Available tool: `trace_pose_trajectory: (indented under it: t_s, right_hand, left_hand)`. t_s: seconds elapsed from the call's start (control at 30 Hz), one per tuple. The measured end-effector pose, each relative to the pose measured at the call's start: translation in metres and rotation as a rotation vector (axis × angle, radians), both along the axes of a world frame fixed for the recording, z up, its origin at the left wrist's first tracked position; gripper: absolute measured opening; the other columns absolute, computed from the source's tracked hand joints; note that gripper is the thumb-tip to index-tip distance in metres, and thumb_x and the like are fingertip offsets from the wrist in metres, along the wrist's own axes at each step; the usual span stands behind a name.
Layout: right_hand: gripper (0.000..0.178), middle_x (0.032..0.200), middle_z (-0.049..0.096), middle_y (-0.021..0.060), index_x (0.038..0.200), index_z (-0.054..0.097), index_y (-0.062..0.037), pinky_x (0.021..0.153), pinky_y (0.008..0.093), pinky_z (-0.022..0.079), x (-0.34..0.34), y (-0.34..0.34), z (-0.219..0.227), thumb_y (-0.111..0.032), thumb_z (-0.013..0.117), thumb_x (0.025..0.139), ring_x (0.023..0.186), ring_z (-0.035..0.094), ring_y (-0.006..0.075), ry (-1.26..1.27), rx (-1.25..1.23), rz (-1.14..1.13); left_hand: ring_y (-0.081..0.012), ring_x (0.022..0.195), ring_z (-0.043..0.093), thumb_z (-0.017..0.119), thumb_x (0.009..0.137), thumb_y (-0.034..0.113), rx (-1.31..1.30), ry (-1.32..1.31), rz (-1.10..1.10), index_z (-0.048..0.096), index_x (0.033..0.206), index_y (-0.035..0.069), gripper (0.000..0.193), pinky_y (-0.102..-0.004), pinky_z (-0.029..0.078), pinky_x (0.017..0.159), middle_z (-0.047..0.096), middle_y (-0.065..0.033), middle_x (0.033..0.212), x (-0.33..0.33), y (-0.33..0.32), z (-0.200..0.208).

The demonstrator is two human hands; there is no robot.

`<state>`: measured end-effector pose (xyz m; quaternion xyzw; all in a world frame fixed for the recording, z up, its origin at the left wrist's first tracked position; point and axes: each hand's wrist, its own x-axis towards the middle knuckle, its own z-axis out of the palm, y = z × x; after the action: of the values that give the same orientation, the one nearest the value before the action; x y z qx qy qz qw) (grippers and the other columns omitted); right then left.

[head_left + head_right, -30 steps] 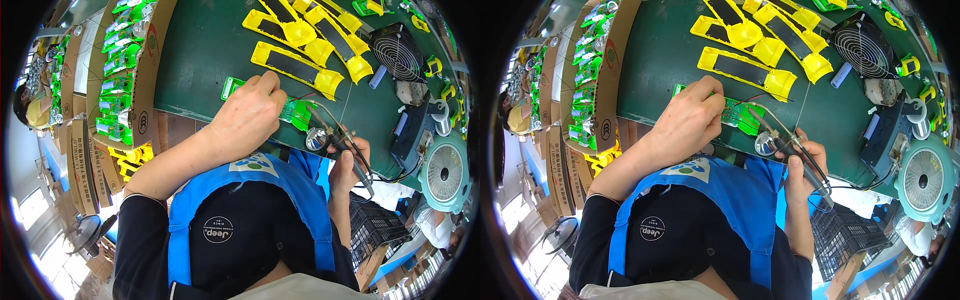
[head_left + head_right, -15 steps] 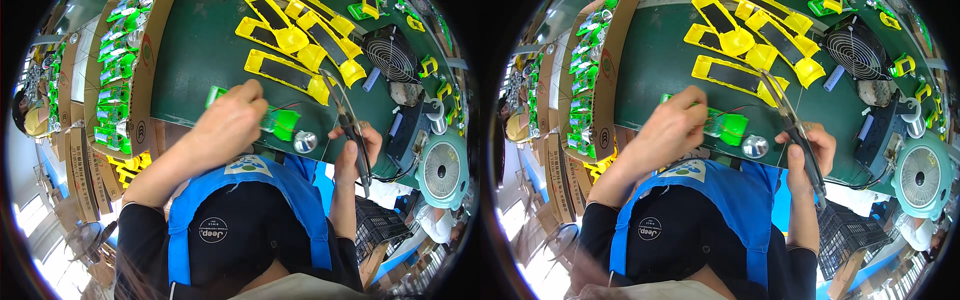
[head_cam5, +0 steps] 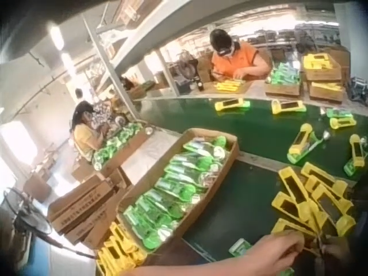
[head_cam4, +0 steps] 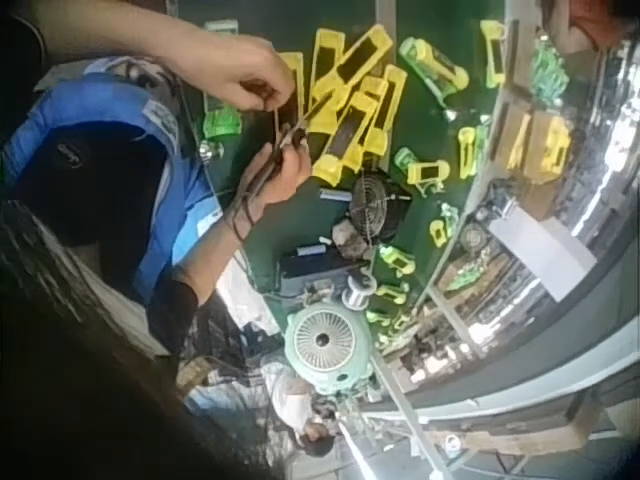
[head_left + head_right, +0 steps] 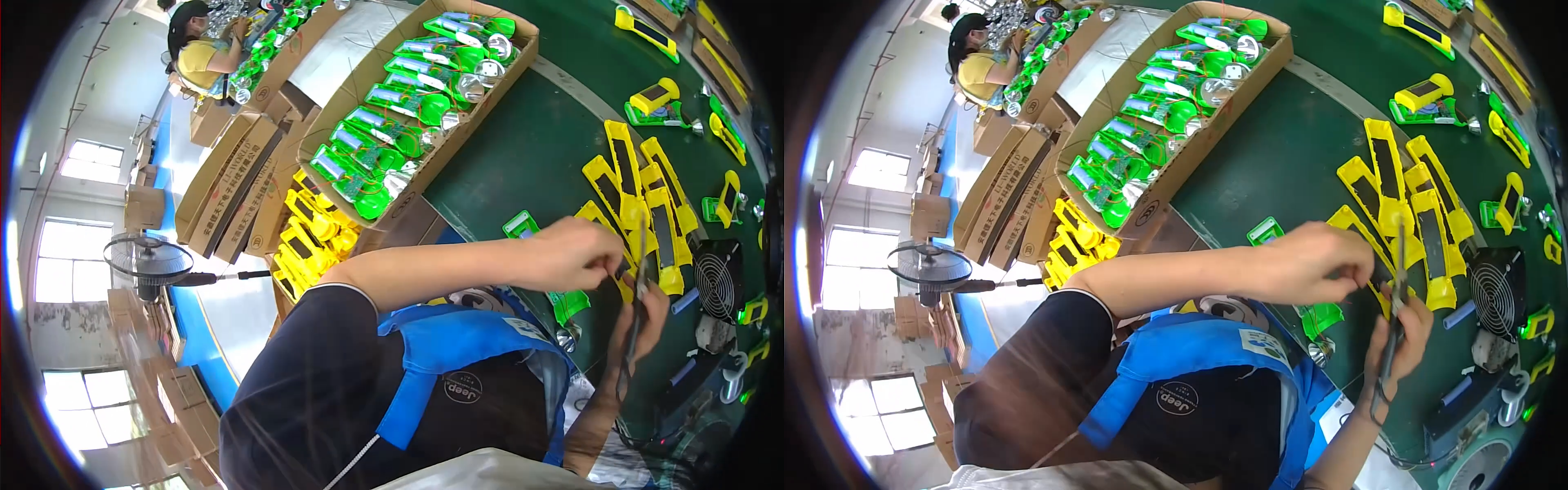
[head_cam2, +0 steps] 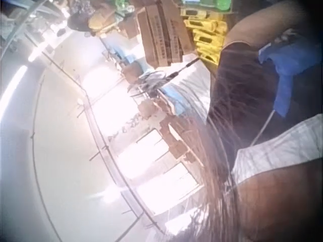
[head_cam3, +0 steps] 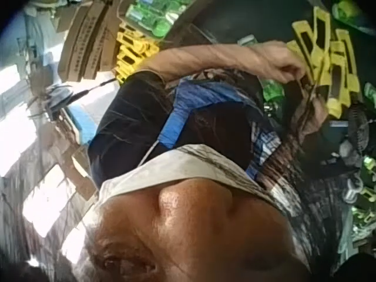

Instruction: Soldering electronic components and wires onto small circuit boards for portable flashlights on an assembly line.

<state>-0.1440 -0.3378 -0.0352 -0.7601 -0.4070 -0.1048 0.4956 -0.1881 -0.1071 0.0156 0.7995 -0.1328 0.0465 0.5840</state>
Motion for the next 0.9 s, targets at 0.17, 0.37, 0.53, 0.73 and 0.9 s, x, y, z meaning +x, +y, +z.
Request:
trace_pose_trajectory:
  t_s: [0.17, 0.37, 0.53, 0.73, 0.9]
  right_hand:
    - [0.027, 0.11, 0.055, 0.0206, 0.11, 0.053, -0.0041, 0.08, 0.0385, 0.051, -0.002, 0.003, -0.012, -0.007, 0.064, 0.086, 0.091, 0.065, 0.0316, -0.059, -0.157, -0.059]
    - [0.03, 0.096, 0.061, 0.0179, 0.101, 0.057, -0.0023, 0.07, 0.0341, 0.05, -0.031, -0.002, -0.004, -0.011, 0.074, 0.077, 0.082, 0.062, 0.0294, 0.084, 0.105, -0.06]
    - [0.024, 0.084, 0.057, 0.0099, 0.101, 0.05, 0.0003, 0.07, 0.0276, 0.05, -0.041, -0.006, 0.019, -0.014, 0.064, 0.087, 0.075, 0.061, 0.016, 0.704, 0.434, -0.19]
    - [0.017, 0.079, 0.061, 0.0089, 0.095, 0.054, 0.0026, 0.057, 0.0236, 0.05, -0.026, -0.001, 0.022, -0.01, 0.062, 0.086, 0.063, 0.062, 0.0132, 1.068, 0.266, -0.215]
    - [0.016, 0.077, 0.062, 0.0105, 0.096, 0.054, 0.0029, 0.057, 0.0232, 0.051, -0.022, 0.003, 0.024, -0.008, 0.061, 0.086, 0.063, 0.063, 0.0136, 1.082, 0.214, -0.241]
  left_hand:
    - [-0.0186, 0.064, 0.064, 0.063, 0.071, 0.007, -0.052, 0.229, 0.139, 0.063, 0.08, 0.0, 0.011, -0.0311, 0.05, 0.059, 0.063, -0.0103, 0.067, -0.014, 0.033, -0.009]
    - [-0.0086, 0.069, 0.05, 0.062, 0.08, 0.002, 0.263, 0.249, 0.089, 0.059, 0.082, 0.002, 0.003, -0.0223, 0.04, 0.06, 0.051, -0.002, 0.078, 0.001, 0.061, -0.008]
    - [-0.0243, 0.093, 0.049, 0.066, 0.075, 0.005, 0.519, -0.093, -0.091, 0.061, 0.079, 0.007, 0.007, -0.0335, 0.041, 0.078, 0.05, -0.0059, 0.091, 0.026, 0.052, -0.006]
    - [-0.0187, 0.092, 0.05, 0.066, 0.075, 0.011, 0.759, -0.152, -0.258, 0.062, 0.075, 0.008, 0.006, -0.0331, 0.038, 0.08, 0.051, -0.0022, 0.09, 0.029, 0.04, -0.011]
    - [-0.0165, 0.09, 0.051, 0.066, 0.075, 0.011, 0.823, -0.176, -0.253, 0.062, 0.072, 0.009, 0.006, -0.0323, 0.037, 0.078, 0.053, -0.0006, 0.087, 0.03, 0.04, -0.014]
